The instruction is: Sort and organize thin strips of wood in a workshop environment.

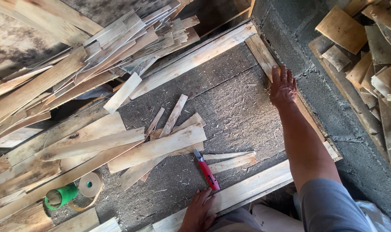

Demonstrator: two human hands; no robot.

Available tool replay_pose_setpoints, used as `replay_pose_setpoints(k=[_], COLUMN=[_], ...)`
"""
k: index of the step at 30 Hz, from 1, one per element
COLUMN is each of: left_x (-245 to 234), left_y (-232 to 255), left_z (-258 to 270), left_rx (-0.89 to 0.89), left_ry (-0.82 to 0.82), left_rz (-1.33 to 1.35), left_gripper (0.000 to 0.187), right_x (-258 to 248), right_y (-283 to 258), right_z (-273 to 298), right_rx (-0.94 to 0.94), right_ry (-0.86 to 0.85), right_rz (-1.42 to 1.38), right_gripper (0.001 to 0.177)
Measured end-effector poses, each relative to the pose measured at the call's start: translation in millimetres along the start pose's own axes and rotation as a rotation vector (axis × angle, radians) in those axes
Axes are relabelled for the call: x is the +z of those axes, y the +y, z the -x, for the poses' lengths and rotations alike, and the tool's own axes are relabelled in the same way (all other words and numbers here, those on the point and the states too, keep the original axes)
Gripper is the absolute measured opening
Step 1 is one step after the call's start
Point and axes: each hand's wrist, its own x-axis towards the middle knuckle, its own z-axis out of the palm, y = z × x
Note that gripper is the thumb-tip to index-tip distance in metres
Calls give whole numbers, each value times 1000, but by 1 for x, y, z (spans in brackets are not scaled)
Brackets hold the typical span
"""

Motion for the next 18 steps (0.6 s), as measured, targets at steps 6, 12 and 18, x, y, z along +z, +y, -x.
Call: replay_pose_setpoints(k=[6, 12, 18], left_x=[-7, -80, -142], left_y=[-3, 16, -13], left_z=[-27, -118, -245], left_rx=[9, -37, 1], left_ry=[162, 308, 445], left_rz=[43, 21, -125], left_gripper=[61, 45, 36], right_x=[15, 14, 8], right_y=[1, -20, -38], right_z=[-38, -87, -135], right_rx=[-69, -181, -258], right_ry=[31, 65, 74], right_rz=[72, 100, 132], right_gripper=[66, 62, 64])
